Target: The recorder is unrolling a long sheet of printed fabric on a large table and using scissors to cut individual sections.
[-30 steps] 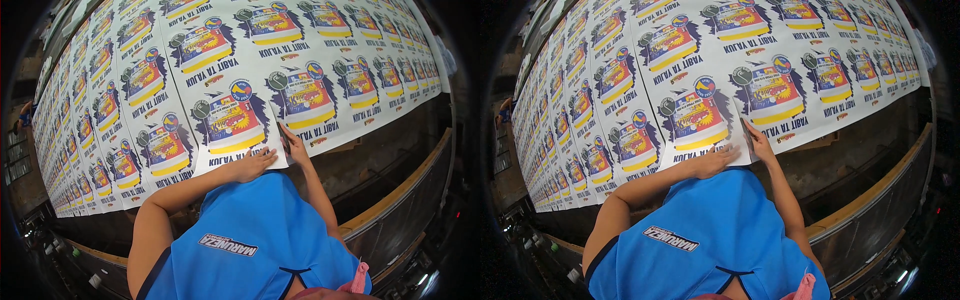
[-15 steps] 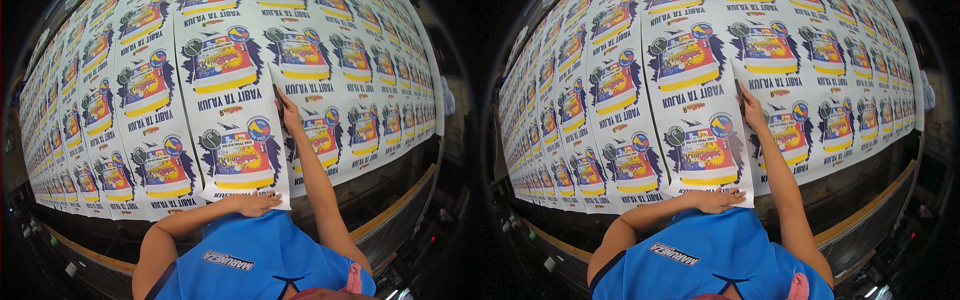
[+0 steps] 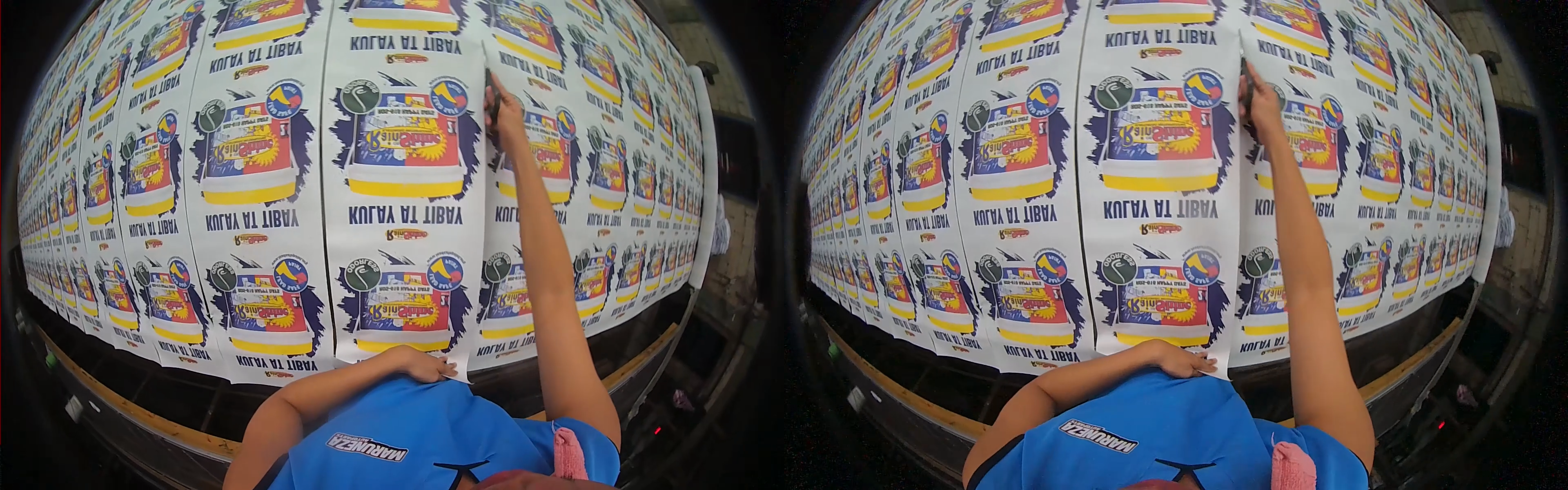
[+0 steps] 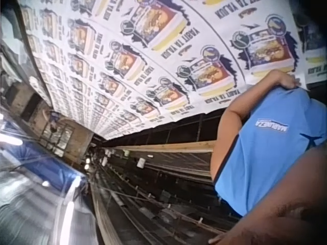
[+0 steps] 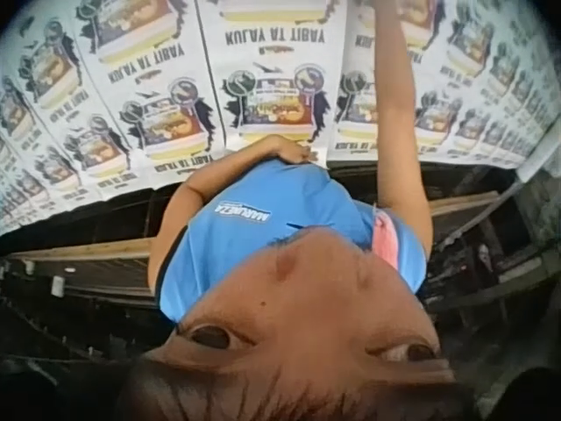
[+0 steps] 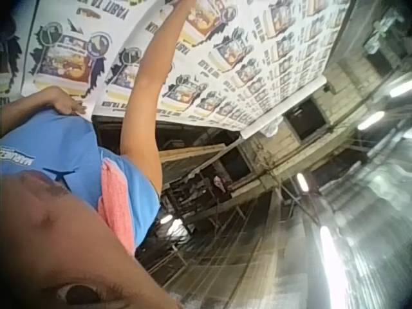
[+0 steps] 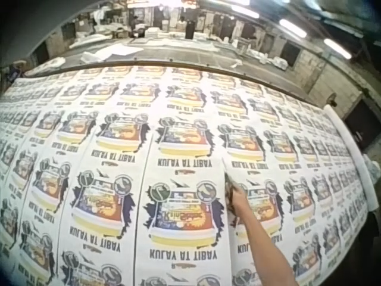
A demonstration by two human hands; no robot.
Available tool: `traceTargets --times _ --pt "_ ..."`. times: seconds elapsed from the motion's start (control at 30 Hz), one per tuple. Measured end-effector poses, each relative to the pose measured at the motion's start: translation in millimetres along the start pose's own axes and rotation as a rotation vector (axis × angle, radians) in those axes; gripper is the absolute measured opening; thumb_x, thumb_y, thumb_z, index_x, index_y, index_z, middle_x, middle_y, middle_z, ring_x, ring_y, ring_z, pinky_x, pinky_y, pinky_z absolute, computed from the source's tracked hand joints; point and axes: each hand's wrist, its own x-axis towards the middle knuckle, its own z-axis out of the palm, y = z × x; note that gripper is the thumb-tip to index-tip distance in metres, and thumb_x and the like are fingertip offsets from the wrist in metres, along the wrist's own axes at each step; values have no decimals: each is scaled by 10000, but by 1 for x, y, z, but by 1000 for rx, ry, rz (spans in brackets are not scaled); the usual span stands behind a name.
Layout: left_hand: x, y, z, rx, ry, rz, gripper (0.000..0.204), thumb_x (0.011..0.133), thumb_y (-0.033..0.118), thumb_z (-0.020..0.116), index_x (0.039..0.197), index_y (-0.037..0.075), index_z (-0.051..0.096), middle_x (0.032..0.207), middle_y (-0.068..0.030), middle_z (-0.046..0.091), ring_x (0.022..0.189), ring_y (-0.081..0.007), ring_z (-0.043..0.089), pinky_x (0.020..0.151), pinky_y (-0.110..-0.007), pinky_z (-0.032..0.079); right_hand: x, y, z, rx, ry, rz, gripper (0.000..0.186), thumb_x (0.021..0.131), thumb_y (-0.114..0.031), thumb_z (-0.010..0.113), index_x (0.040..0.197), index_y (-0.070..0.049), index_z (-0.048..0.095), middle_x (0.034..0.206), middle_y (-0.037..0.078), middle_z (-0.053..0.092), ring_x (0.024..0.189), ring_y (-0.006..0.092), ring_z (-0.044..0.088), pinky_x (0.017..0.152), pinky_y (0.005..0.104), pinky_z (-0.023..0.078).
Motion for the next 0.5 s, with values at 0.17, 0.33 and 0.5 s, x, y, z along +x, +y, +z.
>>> traceTargets --times 0.17,0.33,0.5 --pt "-3 5 -16 -32 -66 22 592 1041 332 363 1570 72 309 1667 -148 174 1545 -353 105 1253 -458 116 95 -25 12 -59 87 -19 347 1064 -220 512 1394 -255 612 773 -97 613 540 36 479 487 197 381" --pt "-8 10 -11 -169 70 2 689 975 482 434 1512 51 421 1623 -179 289 1498 -341 280 1229 -415 207 160 -57 10 -243 -16 -61 414 980 -313 659 1382 -223 620 719 -84 573 554 46 491 512 218 399" --pt "-2 14 -8 -117 143 9 637 1020 502 393 1453 47 501 1500 -216 475 1391 -378 440 1155 -433 331 159 -69 19 -28 -5 -148 391 996 -180 613 1385 -151 594 806 -17 624 571 79 547 497 192 398"
